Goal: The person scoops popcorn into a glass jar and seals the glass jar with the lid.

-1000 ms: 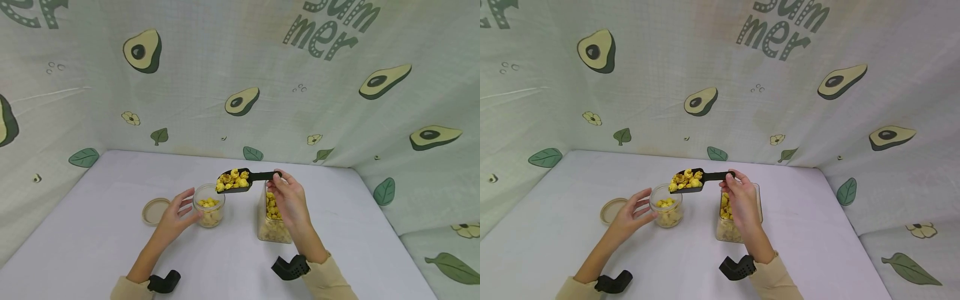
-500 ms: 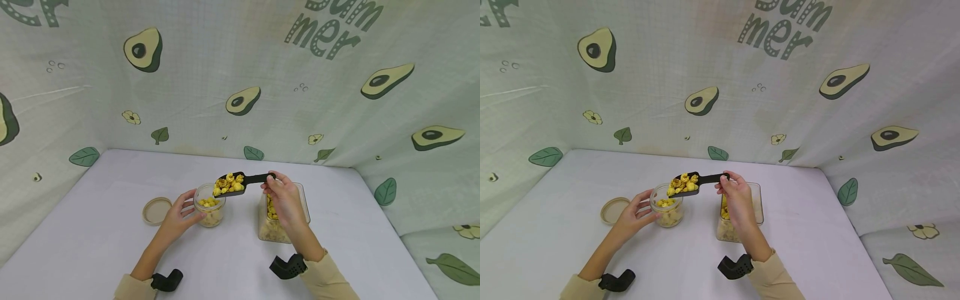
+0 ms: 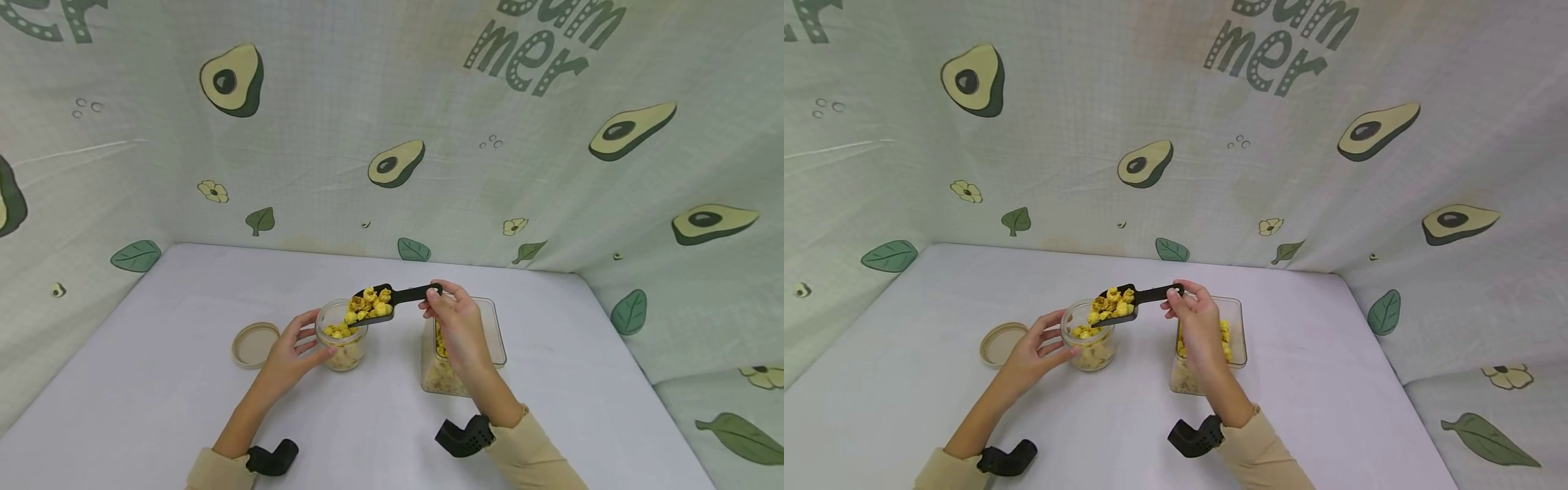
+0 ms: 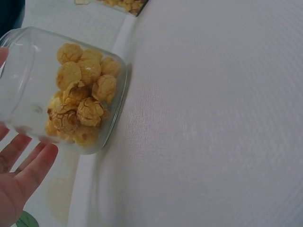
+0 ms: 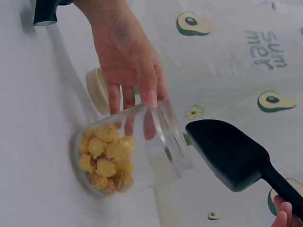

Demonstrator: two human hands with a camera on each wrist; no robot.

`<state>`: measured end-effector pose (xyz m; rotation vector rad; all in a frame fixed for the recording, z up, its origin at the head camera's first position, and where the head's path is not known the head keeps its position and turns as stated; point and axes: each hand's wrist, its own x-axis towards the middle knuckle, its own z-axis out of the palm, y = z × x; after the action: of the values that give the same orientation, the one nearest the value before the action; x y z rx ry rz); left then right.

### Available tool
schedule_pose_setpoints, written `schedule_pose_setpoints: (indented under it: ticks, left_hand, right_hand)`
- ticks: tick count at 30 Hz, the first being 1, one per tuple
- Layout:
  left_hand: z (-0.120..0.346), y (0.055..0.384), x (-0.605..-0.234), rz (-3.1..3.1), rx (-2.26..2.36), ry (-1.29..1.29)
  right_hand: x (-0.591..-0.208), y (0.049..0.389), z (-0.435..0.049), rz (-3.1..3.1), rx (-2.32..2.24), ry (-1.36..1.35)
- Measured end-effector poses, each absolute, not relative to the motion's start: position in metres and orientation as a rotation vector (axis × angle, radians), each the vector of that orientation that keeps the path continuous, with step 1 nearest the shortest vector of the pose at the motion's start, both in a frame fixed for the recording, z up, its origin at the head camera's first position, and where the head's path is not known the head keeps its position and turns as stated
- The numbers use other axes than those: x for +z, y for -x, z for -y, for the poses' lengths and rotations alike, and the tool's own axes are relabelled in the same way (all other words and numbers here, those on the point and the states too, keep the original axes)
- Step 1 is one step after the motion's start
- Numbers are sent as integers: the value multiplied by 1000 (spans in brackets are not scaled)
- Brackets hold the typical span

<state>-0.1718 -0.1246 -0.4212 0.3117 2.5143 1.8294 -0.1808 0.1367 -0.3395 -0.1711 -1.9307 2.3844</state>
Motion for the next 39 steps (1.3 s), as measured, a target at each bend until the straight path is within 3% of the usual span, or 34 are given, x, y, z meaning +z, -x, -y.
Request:
schedule_pose_setpoints:
  ticks: [39]
  left_hand:
    - [124,171,-419,-2493,1874,-356]
  right_hand:
    - [-328,174,-116,2133,2119,-14]
